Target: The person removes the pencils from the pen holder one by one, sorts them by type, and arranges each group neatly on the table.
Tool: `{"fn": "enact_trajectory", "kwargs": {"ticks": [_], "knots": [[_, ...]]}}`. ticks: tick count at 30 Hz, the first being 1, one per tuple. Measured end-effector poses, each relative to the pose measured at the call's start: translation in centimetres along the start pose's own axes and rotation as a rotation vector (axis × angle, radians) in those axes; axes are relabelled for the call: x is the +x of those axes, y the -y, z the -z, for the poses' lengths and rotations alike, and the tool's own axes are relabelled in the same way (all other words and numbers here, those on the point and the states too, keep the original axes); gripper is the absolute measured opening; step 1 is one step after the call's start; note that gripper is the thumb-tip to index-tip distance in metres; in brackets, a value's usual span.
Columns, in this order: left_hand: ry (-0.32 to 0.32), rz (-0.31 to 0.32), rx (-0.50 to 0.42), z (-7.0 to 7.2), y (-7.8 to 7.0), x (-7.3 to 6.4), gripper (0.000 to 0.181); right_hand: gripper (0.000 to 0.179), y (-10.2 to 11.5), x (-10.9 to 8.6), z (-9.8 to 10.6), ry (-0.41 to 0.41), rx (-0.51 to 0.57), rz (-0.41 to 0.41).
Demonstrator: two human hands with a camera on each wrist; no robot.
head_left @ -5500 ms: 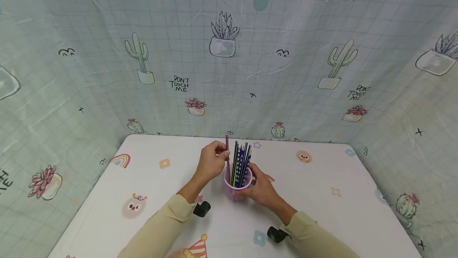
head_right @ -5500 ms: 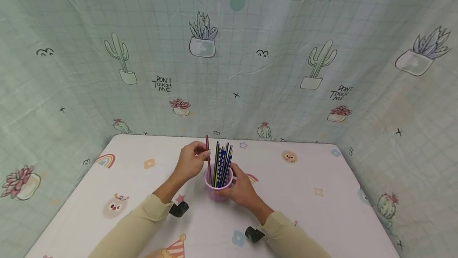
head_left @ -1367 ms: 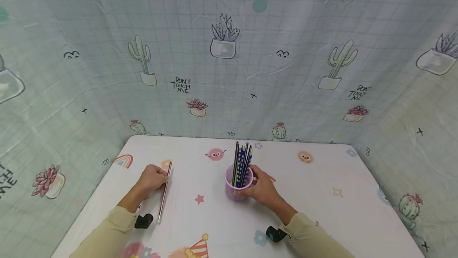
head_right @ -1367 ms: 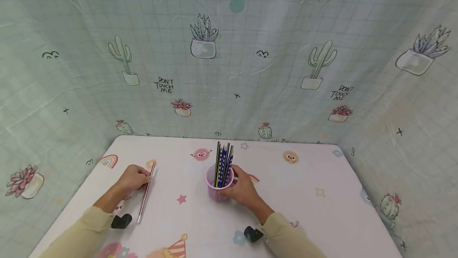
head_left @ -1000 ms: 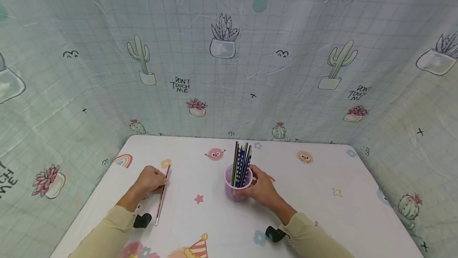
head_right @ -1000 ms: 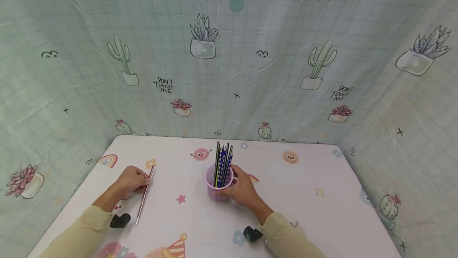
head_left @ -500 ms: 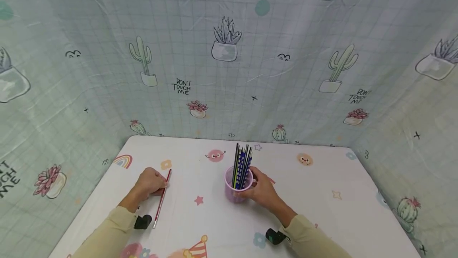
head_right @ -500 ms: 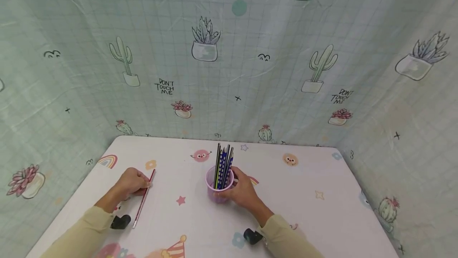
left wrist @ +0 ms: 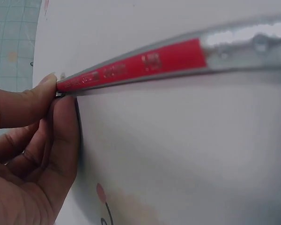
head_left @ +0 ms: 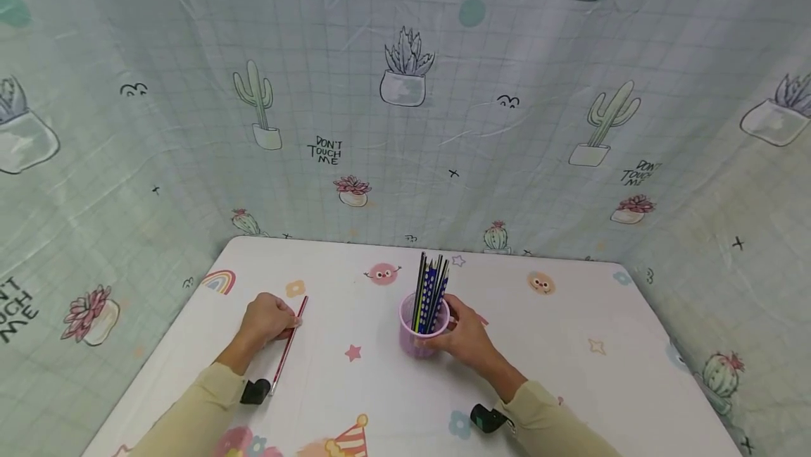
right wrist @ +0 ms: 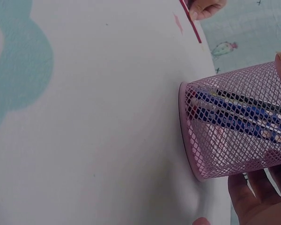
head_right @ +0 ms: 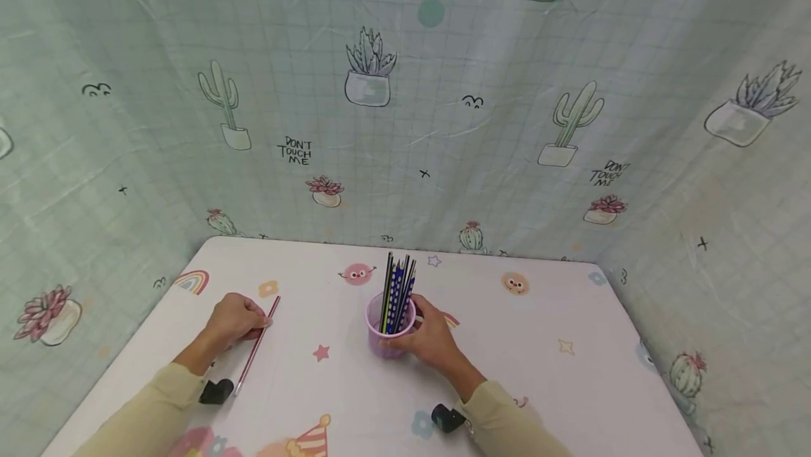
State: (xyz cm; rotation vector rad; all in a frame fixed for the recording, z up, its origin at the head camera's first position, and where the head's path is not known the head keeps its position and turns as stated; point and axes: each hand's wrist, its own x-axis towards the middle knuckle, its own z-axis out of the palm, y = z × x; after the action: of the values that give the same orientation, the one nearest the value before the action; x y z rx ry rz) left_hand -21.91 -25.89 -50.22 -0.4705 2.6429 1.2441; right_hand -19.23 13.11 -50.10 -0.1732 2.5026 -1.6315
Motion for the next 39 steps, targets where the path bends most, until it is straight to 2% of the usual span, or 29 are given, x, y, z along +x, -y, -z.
{"fn": "enact_trajectory", "kwargs": {"ticks": [6,11,16,18,21,24,29,33,39], "knots": [[-0.005,-0.018,-0.008,0.1,0.1,-0.3,0.015,0.091,-0.2,0.0,-0.2,0.000,-0.008,0.002],[-0.003,0.001,-0.043,0.3,0.2,-0.5,0.017,0.091,-0.4,0.0,-0.3,-0.008,-0.004,-0.004],[-0.021,-0.049,-0.082,0.6,0.0,-0.5,0.019,0.090,-0.5,0.0,-0.3,-0.011,-0.005,0.008],[-0.013,-0.070,-0.101,0.7,-0.2,-0.5,0.022,0.089,-0.5,0.1,-0.3,-0.013,0.000,0.018],[0.014,-0.065,-0.137,0.6,-0.6,-0.5,0.026,0.089,-0.5,0.1,-0.3,-0.015,-0.001,0.015],[0.049,-0.086,-0.188,0.4,-1.1,-0.7,0.032,0.090,-0.5,0.1,-0.3,-0.017,-0.005,0.006],[0.095,-0.180,-0.224,-0.3,-2.4,-1.3,0.039,0.090,-0.5,0.2,-0.3,-0.023,-0.011,0.002],[0.106,-0.225,-0.225,-1.2,-3.6,-1.9,0.039,0.090,-0.5,0.2,-0.3,-0.020,-0.008,0.004],[0.138,-0.274,-0.301,-2.9,-5.4,-2.9,0.041,0.090,-0.5,0.1,-0.2,-0.013,0.000,0.012]]}}
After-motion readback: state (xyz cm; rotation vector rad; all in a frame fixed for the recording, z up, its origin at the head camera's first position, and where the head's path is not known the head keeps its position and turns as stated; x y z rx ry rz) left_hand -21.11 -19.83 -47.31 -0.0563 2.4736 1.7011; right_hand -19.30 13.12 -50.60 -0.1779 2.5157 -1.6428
